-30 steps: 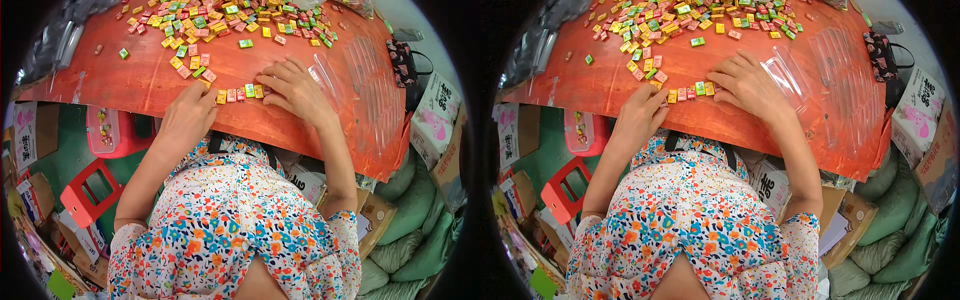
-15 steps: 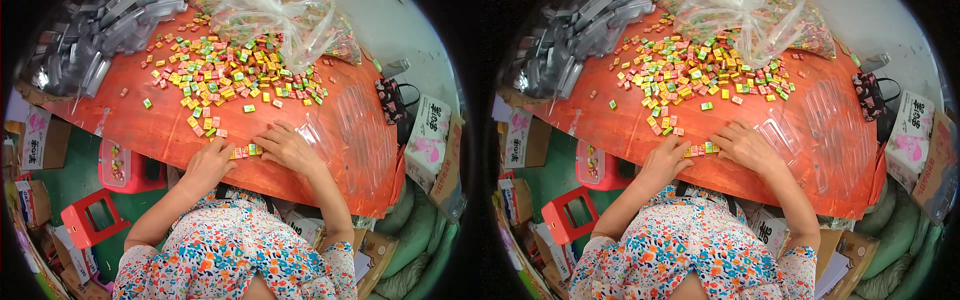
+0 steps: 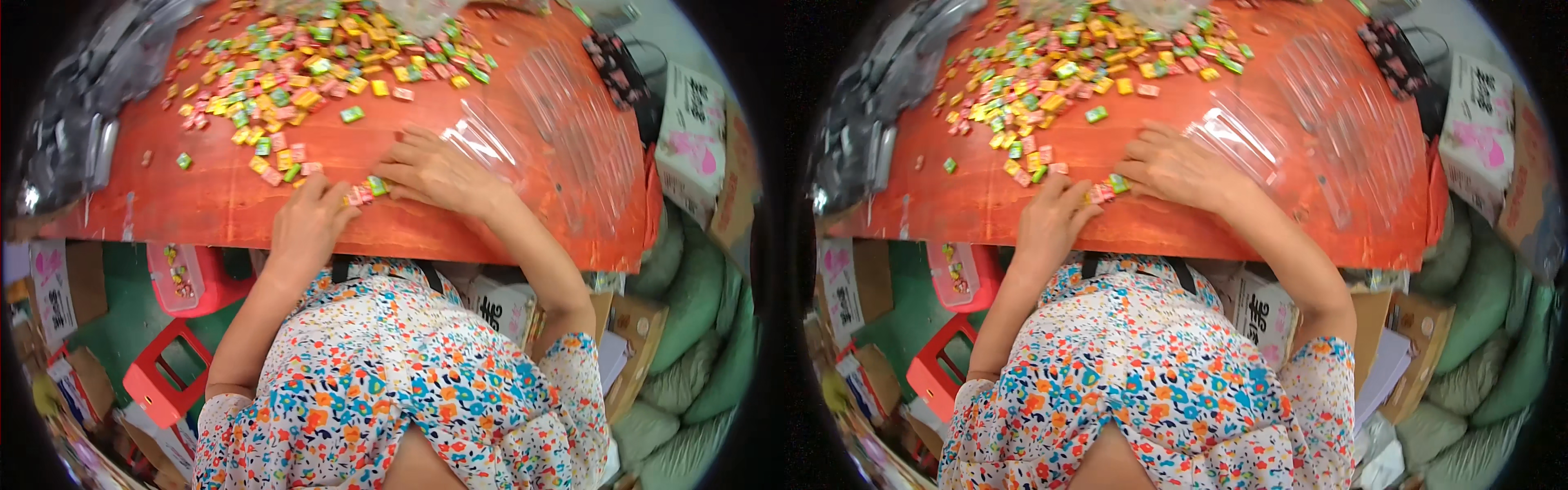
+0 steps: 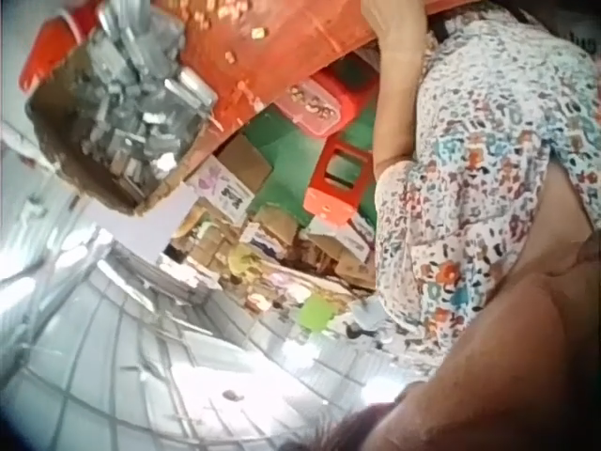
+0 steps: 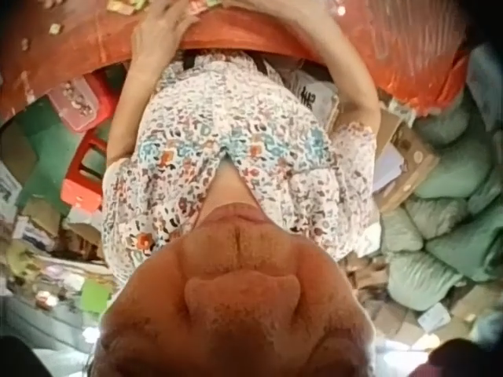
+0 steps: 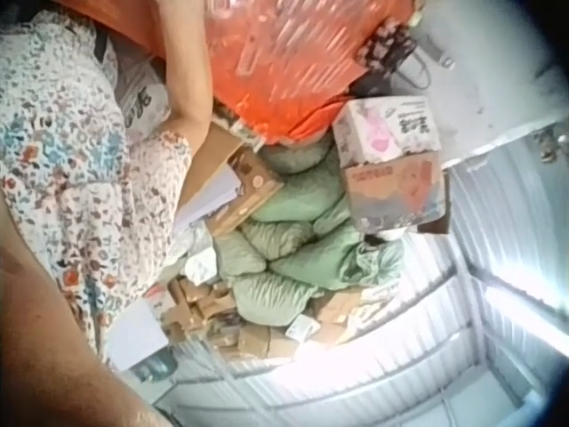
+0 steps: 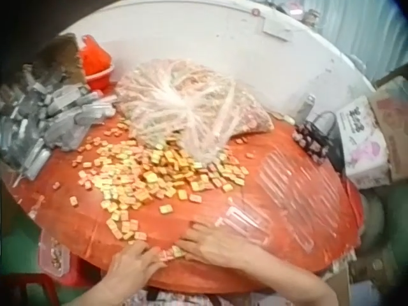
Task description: Sort small colorful rectangular items and arrange them into plastic trays, then pack the trays into a cardboard box.
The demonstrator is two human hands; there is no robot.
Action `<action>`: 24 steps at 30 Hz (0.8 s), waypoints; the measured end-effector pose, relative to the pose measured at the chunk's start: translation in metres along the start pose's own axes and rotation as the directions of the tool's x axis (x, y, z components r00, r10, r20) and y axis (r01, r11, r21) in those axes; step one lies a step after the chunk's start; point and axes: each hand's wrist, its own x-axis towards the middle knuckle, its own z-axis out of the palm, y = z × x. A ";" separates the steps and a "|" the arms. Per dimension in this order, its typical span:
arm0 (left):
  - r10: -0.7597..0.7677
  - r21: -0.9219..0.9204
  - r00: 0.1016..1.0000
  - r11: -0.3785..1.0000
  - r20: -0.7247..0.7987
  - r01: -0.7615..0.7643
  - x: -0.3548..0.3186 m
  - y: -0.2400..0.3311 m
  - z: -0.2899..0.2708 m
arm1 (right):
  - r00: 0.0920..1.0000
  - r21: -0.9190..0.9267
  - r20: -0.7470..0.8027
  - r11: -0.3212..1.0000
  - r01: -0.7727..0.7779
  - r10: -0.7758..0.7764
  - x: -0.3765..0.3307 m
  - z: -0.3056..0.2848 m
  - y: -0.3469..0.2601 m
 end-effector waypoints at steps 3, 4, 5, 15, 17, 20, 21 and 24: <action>-0.011 -0.014 0.997 1.000 -0.077 0.010 0.004 0.000 -0.002 | 0.986 -0.043 -0.141 0.996 0.078 -0.083 0.000 0.009 0.003; 0.007 -0.023 0.998 1.000 -0.062 -0.008 0.009 0.003 -0.004 | 0.988 -0.043 -0.145 0.998 0.052 -0.058 -0.003 0.007 0.002; -0.013 -0.055 0.999 0.998 -0.044 0.010 0.015 0.006 -0.006 | 0.983 -0.058 -0.181 0.998 0.027 -0.037 -0.007 0.003 0.002; 0.331 -0.074 0.943 0.941 -0.011 -0.331 0.105 0.035 0.012 | 0.896 -0.087 -0.394 0.963 -0.257 0.204 -0.079 -0.039 0.015; 0.421 -0.083 0.903 0.906 0.080 -0.415 0.114 0.046 0.016 | 0.871 -0.068 -0.414 0.945 -0.319 0.263 -0.094 -0.037 0.008; 0.518 -0.149 0.846 0.853 0.127 -0.500 0.113 0.047 0.025 | 0.791 0.076 -0.426 0.889 -0.452 0.439 -0.108 -0.022 -0.023; 0.521 -0.156 0.843 0.851 0.134 -0.501 0.114 0.046 0.026 | 0.725 0.141 -0.432 0.834 -0.533 0.536 -0.110 -0.016 -0.039; 0.592 -0.284 0.762 0.802 0.263 -0.525 0.120 0.037 0.031 | 0.602 0.241 -0.469 0.750 -0.616 0.646 -0.109 0.007 -0.071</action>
